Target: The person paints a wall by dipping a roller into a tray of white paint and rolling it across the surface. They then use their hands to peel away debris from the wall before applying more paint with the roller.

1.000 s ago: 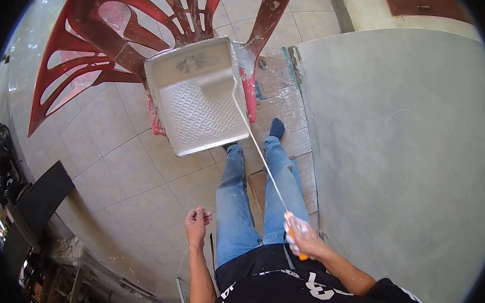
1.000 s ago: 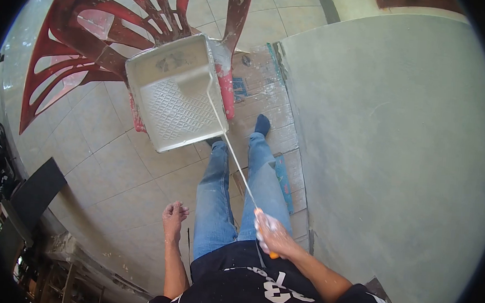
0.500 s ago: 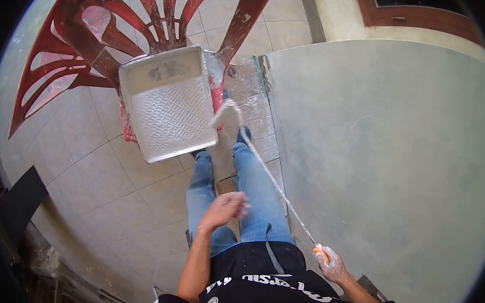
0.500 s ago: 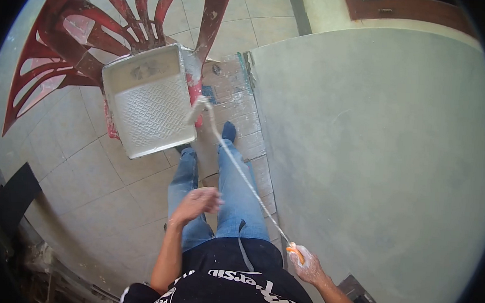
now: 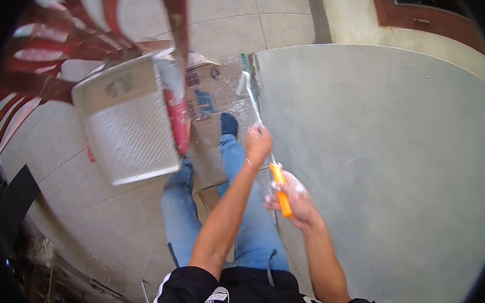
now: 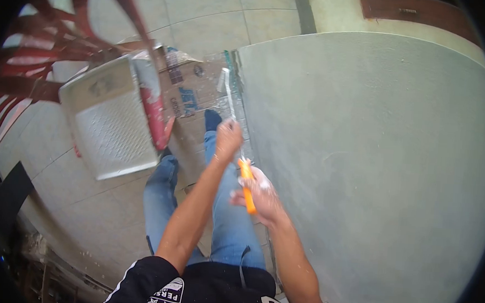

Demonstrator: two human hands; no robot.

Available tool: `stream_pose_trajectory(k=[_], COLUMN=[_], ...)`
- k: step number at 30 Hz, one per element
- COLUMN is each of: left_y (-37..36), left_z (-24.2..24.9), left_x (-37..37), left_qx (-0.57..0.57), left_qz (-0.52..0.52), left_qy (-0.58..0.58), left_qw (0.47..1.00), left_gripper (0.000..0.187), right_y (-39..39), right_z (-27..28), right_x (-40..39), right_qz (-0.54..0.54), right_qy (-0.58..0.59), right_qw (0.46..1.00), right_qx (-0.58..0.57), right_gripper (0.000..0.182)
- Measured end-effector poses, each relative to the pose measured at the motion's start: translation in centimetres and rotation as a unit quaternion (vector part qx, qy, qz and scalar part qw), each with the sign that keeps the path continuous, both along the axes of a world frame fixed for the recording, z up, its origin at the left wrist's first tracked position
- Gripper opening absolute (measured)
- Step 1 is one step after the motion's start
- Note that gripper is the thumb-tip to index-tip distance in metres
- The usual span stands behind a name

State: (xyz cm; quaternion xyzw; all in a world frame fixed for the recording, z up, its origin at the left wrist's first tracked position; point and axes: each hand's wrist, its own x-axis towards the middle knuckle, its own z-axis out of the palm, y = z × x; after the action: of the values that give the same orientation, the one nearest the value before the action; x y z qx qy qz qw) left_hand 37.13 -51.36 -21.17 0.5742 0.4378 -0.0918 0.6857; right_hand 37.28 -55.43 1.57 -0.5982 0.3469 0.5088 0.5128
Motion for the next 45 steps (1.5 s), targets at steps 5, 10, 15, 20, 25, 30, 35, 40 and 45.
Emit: stream_pose_trajectory(k=[5, 10, 15, 20, 25, 30, 35, 40, 45], left_y=[4.3, 6.8, 5.8, 5.6, 1.0, -0.1, 3.2, 3.9, 4.1], left_z=[-9.7, -9.2, -10.0, -11.1, -6.8, -1.0, -8.2, -9.3, -4.0], left_x=[6.7, 11.5, 14.4, 16.2, 16.3, 14.6, 15.8, 13.8, 6.5], left_qx=[0.026, -0.078, -0.134, -0.135, -0.029, -0.081, -0.020, -0.297, -0.394], left_qz=[-0.006, -0.022, 0.038, 0.002, -0.019, 0.015, 0.022, -0.004, 0.068], left_qy=[0.015, 0.054, 0.075, 0.052, -0.026, -0.023, 0.027, -0.026, -0.043], left_qw=[1.000, 0.995, 0.987, 0.990, 0.999, 0.996, 0.999, 0.954, 0.916], left_gripper=[0.029, 0.027, 0.023, 0.025, 0.024, 0.026, 0.026, 0.034, 0.061], right_y=[-1.1, 2.6, 3.1, 2.9, -0.1, 0.8, 2.8, 3.5, 8.1], right_z=[-13.1, -15.0, -15.1, -15.9, -7.5, -0.4, -9.9, -8.5, -6.0], right_x=[4.8, 9.2, 12.3, 14.8, 16.0, 14.7, 17.1, 18.3, 17.8], right_qz=[-0.429, -0.396, -0.354, -0.389, -0.468, -0.432, -0.158, 0.473, 0.668], right_qy=[0.229, 0.148, 0.122, 0.133, 0.168, 0.150, 0.106, -0.025, -0.108], right_qw=[0.784, 0.864, 0.897, 0.886, 0.827, 0.857, 0.978, 0.843, 0.659], right_qx=[0.385, 0.274, 0.234, 0.214, 0.263, 0.236, 0.088, -0.256, -0.327], right_gripper=[0.019, 0.010, 0.008, 0.009, 0.012, 0.018, 0.034, 0.045, 0.055])
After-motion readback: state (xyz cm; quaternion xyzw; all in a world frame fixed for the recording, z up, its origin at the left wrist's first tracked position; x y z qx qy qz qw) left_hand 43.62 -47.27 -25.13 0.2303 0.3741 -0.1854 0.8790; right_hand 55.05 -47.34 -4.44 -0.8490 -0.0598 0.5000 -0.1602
